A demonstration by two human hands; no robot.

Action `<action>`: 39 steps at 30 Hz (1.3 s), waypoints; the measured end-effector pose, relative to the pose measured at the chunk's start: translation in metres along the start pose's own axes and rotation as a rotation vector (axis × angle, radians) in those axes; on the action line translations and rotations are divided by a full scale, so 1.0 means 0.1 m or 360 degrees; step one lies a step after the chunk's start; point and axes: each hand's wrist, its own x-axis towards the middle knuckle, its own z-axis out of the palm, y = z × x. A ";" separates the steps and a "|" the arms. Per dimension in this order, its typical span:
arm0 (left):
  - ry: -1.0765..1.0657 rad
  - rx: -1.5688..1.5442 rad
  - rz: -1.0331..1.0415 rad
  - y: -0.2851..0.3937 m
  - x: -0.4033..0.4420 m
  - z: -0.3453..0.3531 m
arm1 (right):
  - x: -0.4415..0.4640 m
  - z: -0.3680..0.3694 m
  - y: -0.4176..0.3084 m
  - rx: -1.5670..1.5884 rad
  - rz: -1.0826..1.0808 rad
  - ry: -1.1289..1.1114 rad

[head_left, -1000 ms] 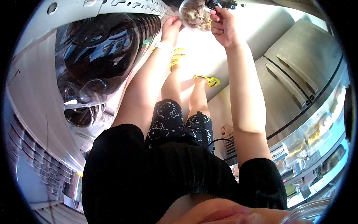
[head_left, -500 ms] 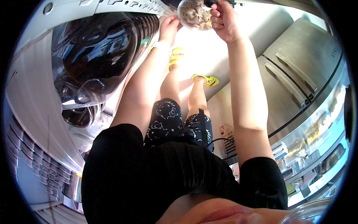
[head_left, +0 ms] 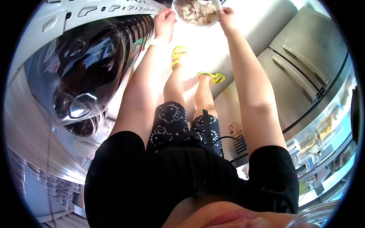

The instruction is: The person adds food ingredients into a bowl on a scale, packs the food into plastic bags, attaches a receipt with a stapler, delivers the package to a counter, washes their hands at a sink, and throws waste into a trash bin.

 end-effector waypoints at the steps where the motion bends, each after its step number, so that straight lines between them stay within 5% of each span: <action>1: -0.0012 0.0016 -0.0014 -0.01 0.00 0.00 | -0.05 -0.03 -0.01 0.0007 0.0011 0.0007; 11: -0.0187 0.0351 0.0061 -0.14 -0.25 -0.22 | -0.63 -0.15 0.29 -0.0012 0.0152 0.0050; 21: -0.0708 0.0189 -0.0193 0.82 -1.95 0.14 | -2.74 -1.45 0.03 0.0531 0.0259 0.0276; 28: -0.1028 0.0482 -0.0523 1.38 -2.91 1.40 | -3.66 -2.97 0.03 0.0805 0.0443 0.0539; 39: -0.1520 0.0865 -0.0458 1.26 -4.25 3.73 | -4.35 -4.99 0.77 0.1007 0.0543 0.0810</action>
